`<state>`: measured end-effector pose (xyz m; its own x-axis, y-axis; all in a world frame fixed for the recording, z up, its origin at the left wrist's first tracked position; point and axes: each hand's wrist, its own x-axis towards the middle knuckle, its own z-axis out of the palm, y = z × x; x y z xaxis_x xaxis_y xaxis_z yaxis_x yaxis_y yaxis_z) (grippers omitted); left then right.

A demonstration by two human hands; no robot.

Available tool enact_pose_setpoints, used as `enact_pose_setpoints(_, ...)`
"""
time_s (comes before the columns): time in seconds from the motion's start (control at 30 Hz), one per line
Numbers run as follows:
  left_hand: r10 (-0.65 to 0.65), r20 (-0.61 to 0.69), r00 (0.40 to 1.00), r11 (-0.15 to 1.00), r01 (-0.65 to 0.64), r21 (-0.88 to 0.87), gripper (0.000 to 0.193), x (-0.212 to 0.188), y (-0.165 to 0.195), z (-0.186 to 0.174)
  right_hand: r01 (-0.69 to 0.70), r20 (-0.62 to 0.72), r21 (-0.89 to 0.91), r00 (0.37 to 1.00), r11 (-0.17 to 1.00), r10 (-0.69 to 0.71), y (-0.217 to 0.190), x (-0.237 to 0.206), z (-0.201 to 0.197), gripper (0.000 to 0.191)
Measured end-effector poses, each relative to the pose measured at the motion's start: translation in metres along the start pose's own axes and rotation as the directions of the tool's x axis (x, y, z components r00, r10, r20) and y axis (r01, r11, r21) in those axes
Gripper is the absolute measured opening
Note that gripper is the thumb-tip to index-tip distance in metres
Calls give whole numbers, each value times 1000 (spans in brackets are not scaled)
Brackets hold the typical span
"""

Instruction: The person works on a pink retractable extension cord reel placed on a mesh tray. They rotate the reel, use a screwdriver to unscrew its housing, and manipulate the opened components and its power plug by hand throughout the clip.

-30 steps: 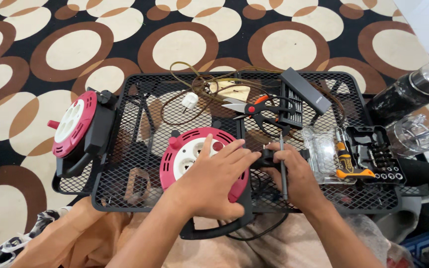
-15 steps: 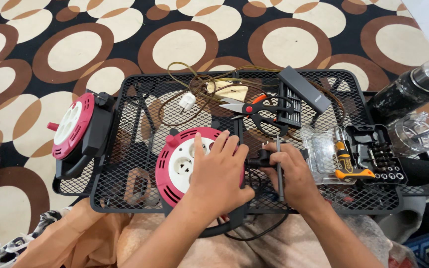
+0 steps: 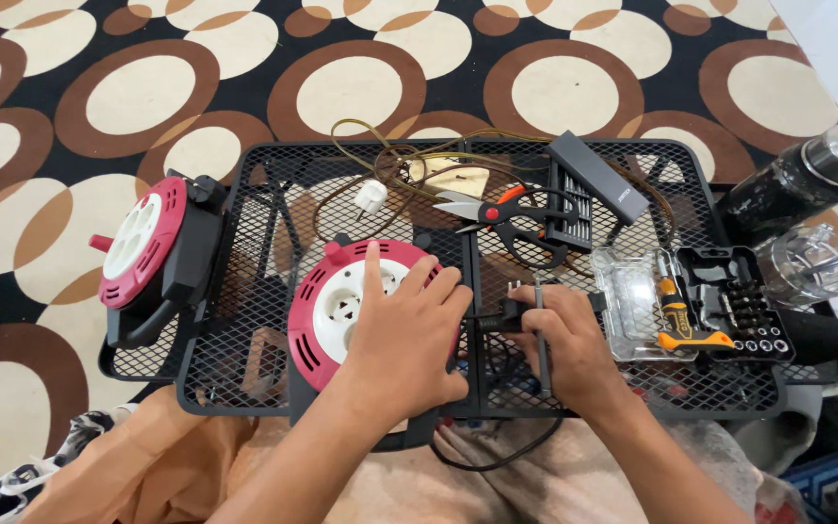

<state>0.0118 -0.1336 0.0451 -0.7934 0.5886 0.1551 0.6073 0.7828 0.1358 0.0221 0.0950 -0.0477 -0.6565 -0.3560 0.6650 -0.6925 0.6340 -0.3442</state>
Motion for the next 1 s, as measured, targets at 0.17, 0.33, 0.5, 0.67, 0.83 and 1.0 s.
enact_pose_setpoints(0.17,-8,80,997,996,0,95,71,9,-11,-5,-34,-76,-43,997,998,31,6,-3,-2,38)
enact_pose_setpoints(0.33,20,-23,1000,999,-19,38,77,2,-35,1,-81,-119,-104,991,991,68,13,-7,-5,39)
enact_pose_setpoints(0.5,54,-79,995,998,-53,16,81,-2,-37,11,-50,-134,-165,991,985,28,17,-9,-11,38)
enact_pose_setpoints(0.67,-7,-5,1000,999,7,-31,75,6,-32,16,-18,-182,-289,983,957,-37,21,-11,-16,38)
enact_pose_setpoints(0.83,2,-81,997,999,-6,-46,75,10,-29,19,28,-194,-354,975,935,-103,25,-13,-21,38)
enact_pose_setpoints(1.0,-68,-68,995,996,72,60,75,15,-17,25,33,-156,-356,983,934,-94,26,-11,-23,39)
